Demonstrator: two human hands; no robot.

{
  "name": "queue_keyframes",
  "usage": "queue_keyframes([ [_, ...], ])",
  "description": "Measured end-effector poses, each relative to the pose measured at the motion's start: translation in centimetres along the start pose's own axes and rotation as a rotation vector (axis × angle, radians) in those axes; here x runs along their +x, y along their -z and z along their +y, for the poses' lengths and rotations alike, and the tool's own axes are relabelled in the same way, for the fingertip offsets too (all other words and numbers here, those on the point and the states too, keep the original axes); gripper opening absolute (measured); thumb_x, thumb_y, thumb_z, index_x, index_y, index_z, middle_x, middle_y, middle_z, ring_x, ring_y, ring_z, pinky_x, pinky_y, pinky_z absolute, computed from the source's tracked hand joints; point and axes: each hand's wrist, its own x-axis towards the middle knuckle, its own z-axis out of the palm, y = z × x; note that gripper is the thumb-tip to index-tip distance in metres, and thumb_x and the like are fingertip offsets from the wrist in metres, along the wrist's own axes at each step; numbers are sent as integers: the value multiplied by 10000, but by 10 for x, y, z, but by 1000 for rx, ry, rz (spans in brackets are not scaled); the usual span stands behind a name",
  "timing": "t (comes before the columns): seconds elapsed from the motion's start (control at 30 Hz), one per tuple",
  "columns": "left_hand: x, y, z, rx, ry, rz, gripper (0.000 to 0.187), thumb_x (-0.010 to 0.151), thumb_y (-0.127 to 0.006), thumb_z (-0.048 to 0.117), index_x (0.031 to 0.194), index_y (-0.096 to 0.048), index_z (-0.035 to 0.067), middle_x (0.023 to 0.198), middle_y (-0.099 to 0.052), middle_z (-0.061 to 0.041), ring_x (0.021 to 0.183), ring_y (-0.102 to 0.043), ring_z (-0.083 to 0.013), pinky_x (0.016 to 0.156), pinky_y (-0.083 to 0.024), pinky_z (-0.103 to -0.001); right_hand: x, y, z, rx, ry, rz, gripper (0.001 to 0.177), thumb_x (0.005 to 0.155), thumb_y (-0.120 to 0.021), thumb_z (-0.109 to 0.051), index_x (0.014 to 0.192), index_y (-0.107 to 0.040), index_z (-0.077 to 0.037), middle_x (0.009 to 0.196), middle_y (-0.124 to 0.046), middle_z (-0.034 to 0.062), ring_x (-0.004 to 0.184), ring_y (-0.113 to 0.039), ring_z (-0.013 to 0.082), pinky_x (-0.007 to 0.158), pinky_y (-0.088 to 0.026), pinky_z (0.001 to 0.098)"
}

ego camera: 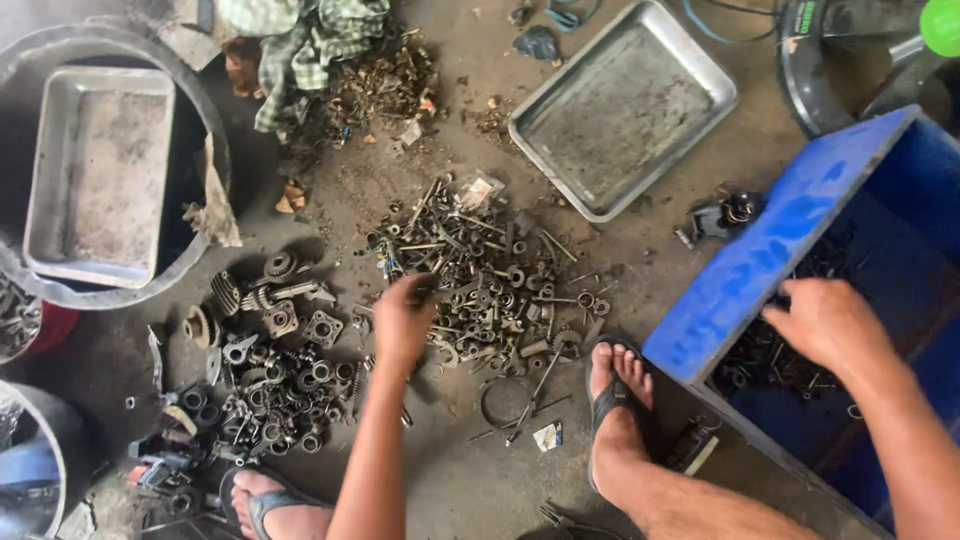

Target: The person sits on the floor and sorts through a large pile of mixed metal parts, including gears, shafts, and bolts. They pick up individual items, inspect them, and place them into separate piles or into a blue bin.

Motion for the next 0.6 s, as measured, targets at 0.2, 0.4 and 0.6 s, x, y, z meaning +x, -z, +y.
queue_keyframes([
  [0.2, -5, -58, -12, 583, -240, -98, 508, 756, -694, -39, 1245, -698, 98, 1081, -619, -150, 911, -643, -308, 703, -648, -384, -45, 53, -56, -240, 96, 255, 422, 967, -596, -462, 1025, -760, -78, 969, -814, 184, 881, -795, 382, 840, -624, 463],
  [0.4, -12, -48, -26, 337, -76, 21, 247, 905, -771, 135, 1124, -688, 55, 1035, -685, -120, 695, -692, -232, 568, -667, -327, -63, 55, -137, -36, 282, 108, 318, 1011, -600, -392, 1168, -641, -118, 842, -752, 89, 709, -740, 200, 679, -661, 345],
  [0.6, -17, -37, -53, 198, 116, 141, 302, 895, -761, 276, 1167, -667, 185, 964, -756, -140, 952, -731, -380, 810, -579, -527, 11, -30, -187, 290, 878, 289, 335, 880, -734, -126, 1178, -730, 28, 1124, -751, 246, 1099, -719, 378, 1008, -558, 460],
])
